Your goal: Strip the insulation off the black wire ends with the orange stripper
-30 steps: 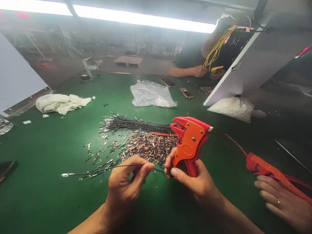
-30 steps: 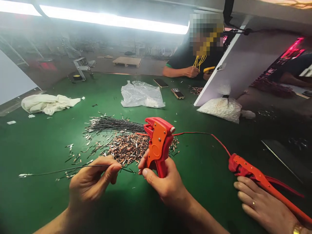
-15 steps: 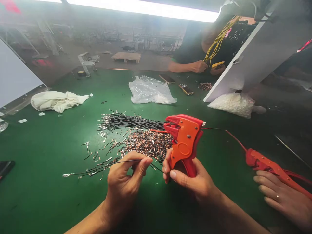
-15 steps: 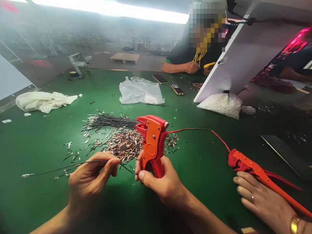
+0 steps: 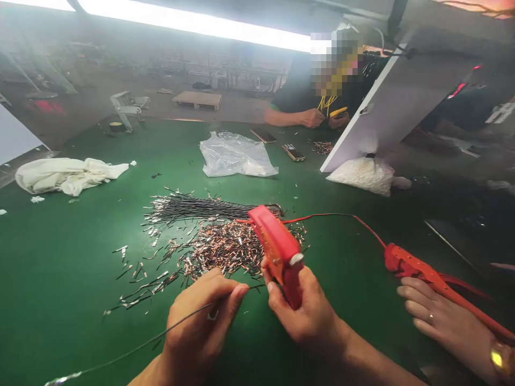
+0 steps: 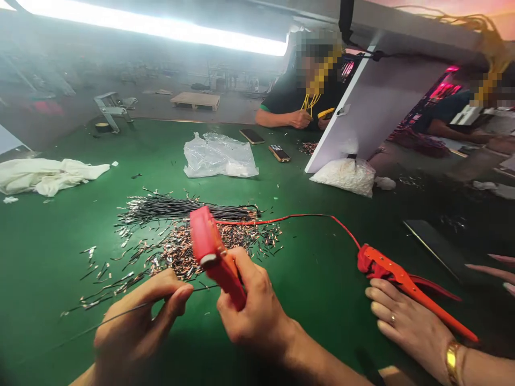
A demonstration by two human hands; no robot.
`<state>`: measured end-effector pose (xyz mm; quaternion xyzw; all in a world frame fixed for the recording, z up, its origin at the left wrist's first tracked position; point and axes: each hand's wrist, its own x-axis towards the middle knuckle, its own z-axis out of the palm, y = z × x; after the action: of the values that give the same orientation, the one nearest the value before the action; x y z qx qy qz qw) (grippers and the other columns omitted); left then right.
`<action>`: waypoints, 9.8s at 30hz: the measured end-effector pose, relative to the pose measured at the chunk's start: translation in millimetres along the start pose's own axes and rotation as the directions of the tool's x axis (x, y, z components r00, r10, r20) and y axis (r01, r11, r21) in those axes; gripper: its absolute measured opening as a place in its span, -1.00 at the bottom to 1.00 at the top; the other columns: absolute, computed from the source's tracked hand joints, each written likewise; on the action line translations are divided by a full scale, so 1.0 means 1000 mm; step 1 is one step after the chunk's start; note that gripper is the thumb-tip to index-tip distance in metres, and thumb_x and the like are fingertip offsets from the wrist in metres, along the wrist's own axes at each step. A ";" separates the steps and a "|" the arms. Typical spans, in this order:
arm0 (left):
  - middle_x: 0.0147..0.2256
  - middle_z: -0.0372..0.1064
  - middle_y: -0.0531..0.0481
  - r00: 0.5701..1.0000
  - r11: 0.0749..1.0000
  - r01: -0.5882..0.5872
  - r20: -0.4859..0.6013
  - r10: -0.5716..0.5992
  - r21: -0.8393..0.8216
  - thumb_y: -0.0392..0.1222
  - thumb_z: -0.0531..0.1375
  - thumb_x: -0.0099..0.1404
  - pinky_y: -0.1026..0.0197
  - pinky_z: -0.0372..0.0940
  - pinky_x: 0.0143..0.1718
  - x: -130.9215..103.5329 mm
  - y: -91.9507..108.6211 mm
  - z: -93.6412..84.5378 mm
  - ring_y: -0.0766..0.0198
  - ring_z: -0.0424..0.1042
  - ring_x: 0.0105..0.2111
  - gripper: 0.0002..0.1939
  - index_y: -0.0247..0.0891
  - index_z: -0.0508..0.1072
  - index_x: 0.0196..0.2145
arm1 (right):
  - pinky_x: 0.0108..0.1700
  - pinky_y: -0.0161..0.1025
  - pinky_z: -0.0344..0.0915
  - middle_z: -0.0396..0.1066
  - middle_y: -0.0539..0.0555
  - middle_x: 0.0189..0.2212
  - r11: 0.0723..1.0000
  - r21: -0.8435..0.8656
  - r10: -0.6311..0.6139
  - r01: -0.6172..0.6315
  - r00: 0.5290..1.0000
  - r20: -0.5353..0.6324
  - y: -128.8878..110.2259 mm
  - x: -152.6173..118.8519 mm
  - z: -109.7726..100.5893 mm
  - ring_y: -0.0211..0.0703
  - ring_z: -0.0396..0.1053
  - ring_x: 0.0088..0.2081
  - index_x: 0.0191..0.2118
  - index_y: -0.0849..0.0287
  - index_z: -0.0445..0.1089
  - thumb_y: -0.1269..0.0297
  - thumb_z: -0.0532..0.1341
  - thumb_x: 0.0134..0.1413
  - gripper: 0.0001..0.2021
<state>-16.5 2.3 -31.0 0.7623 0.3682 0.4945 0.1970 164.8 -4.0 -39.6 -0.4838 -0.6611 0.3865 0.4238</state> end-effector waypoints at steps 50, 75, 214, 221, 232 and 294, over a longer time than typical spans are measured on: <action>-0.66 0.24 0.17 0.967 0.894 -0.237 0.006 0.254 0.380 -0.40 0.21 0.23 0.24 0.14 -0.38 0.014 -0.014 -0.016 0.38 0.19 -0.62 -0.81 -0.24 0.36 -0.51 | 0.00 0.11 0.18 0.37 0.23 -0.05 0.632 -0.774 -0.169 0.036 0.981 -0.093 0.013 0.014 -0.002 0.16 0.27 -0.03 0.06 0.22 0.28 0.04 0.27 0.08 -0.50; -0.66 0.24 0.15 0.968 0.892 -0.238 0.020 0.249 0.384 -0.41 0.21 0.23 0.19 0.14 -0.32 0.014 -0.012 -0.013 0.37 0.25 -0.61 -0.80 -0.25 0.37 -0.52 | 0.06 0.02 0.14 0.36 -0.07 -0.63 0.967 0.060 -0.228 0.248 0.945 -0.236 -0.008 0.015 -0.019 -0.23 0.31 -0.48 -0.54 0.11 0.38 0.26 0.04 0.28 -0.63; -0.19 0.57 -0.11 0.861 0.805 -0.506 0.126 0.493 0.309 -0.31 0.25 0.26 0.19 0.35 -0.31 0.003 -0.003 -0.014 0.25 0.45 -0.33 -0.97 -0.32 0.46 -0.32 | -0.25 -0.20 0.37 0.46 0.13 -0.31 0.281 0.796 0.246 -0.536 0.842 0.480 -0.004 0.015 -0.007 -0.19 0.40 -0.34 -0.19 0.21 0.38 0.16 0.13 0.20 -0.77; -0.16 0.56 -0.04 0.791 0.757 -0.608 0.275 0.547 0.241 -0.22 0.27 0.24 0.27 0.31 -0.44 0.012 0.004 -0.010 0.25 0.45 -0.27 -0.93 -0.23 0.46 -0.39 | -0.15 -0.24 0.38 0.54 0.17 -0.25 0.371 0.752 0.307 -0.545 0.836 0.455 -0.006 0.014 -0.012 -0.17 0.48 -0.26 -0.11 0.27 0.46 0.51 0.17 -0.02 -0.69; -0.51 0.24 0.09 0.721 0.785 -0.612 0.475 0.504 0.097 -0.48 0.13 0.19 0.26 0.09 -0.59 0.001 -0.002 0.005 0.34 0.17 -0.53 -0.82 -0.22 0.33 -0.41 | -0.18 -0.26 0.33 0.47 0.04 -0.30 0.405 0.759 0.232 -0.509 0.861 0.454 -0.013 0.010 -0.001 -0.17 0.43 -0.28 -0.14 0.17 0.41 0.59 0.06 -0.48 -0.41; -0.63 0.36 0.15 0.925 0.941 -0.167 -0.284 0.254 0.295 -0.43 0.14 0.30 0.04 -0.02 -0.19 0.015 0.009 -0.029 0.29 0.29 -0.43 -0.78 -0.23 0.30 -0.47 | -0.13 -0.10 0.26 0.41 0.20 -0.12 0.551 0.729 -0.062 -0.405 0.852 0.520 -0.012 -0.002 -0.007 0.03 0.41 -0.11 0.10 0.15 0.27 0.09 0.23 0.10 -0.53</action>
<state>-35.7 5.3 -3.1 0.7274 0.3732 0.5754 -0.0234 167.9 -8.2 -26.6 -0.1816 -0.4369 0.7971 0.3752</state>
